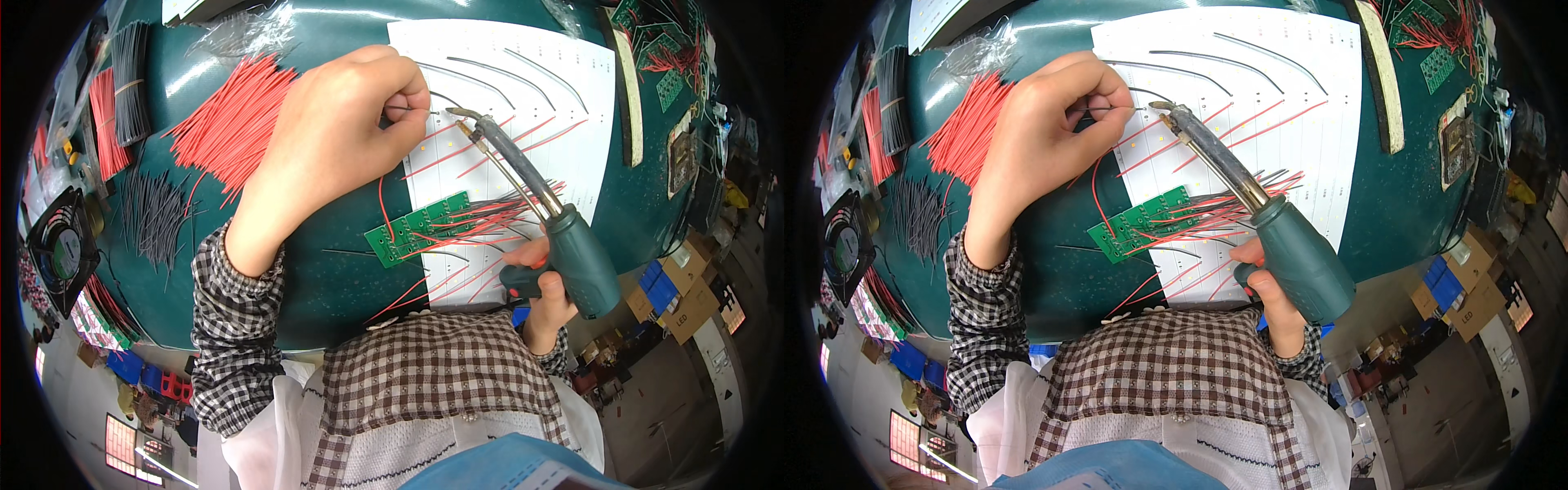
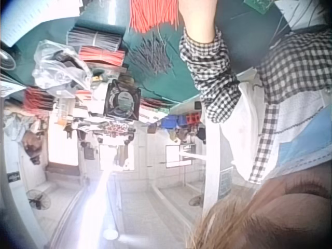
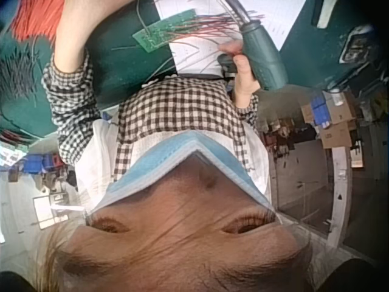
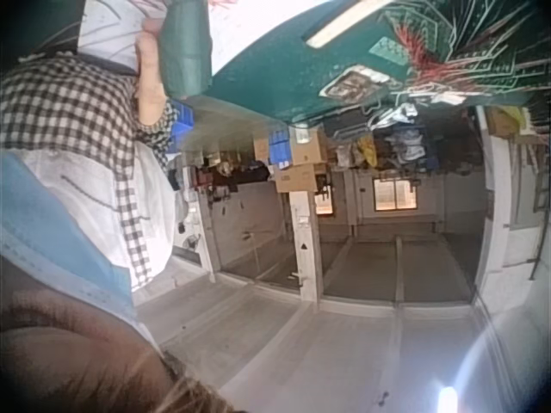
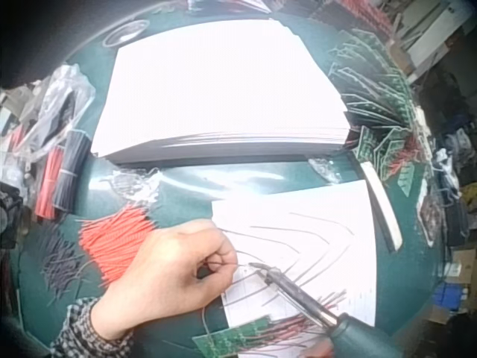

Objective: The person solders wires onto LED circuit boards using a soldering gun.

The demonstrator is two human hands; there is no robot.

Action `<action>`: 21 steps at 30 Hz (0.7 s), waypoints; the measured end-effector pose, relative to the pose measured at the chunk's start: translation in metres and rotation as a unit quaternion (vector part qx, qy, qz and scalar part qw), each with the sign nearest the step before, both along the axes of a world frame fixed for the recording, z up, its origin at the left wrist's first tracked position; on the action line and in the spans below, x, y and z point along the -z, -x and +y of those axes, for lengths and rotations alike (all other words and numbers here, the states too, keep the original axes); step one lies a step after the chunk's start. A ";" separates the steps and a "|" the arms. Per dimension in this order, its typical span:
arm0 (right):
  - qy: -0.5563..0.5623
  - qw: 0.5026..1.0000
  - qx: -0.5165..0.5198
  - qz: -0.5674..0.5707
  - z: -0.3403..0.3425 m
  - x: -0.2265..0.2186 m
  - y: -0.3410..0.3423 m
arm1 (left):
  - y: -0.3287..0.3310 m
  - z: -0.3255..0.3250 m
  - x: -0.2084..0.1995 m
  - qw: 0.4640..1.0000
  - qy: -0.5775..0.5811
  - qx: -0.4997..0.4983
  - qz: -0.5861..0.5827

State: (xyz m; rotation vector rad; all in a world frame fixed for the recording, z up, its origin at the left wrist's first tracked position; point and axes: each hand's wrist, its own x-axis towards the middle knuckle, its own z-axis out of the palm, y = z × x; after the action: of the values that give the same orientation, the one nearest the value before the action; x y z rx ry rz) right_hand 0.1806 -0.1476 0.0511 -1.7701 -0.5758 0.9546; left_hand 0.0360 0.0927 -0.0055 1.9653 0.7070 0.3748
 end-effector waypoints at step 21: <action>0.020 1.000 0.008 -0.012 0.009 -0.004 0.003 | 0.000 0.001 0.000 1.000 -0.018 0.001 0.015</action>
State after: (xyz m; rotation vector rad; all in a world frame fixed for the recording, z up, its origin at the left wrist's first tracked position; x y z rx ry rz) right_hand 0.1780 -0.1389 0.0549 -1.8202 -0.5598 0.9409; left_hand 0.0364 0.0938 -0.0057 2.0084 0.7216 0.3592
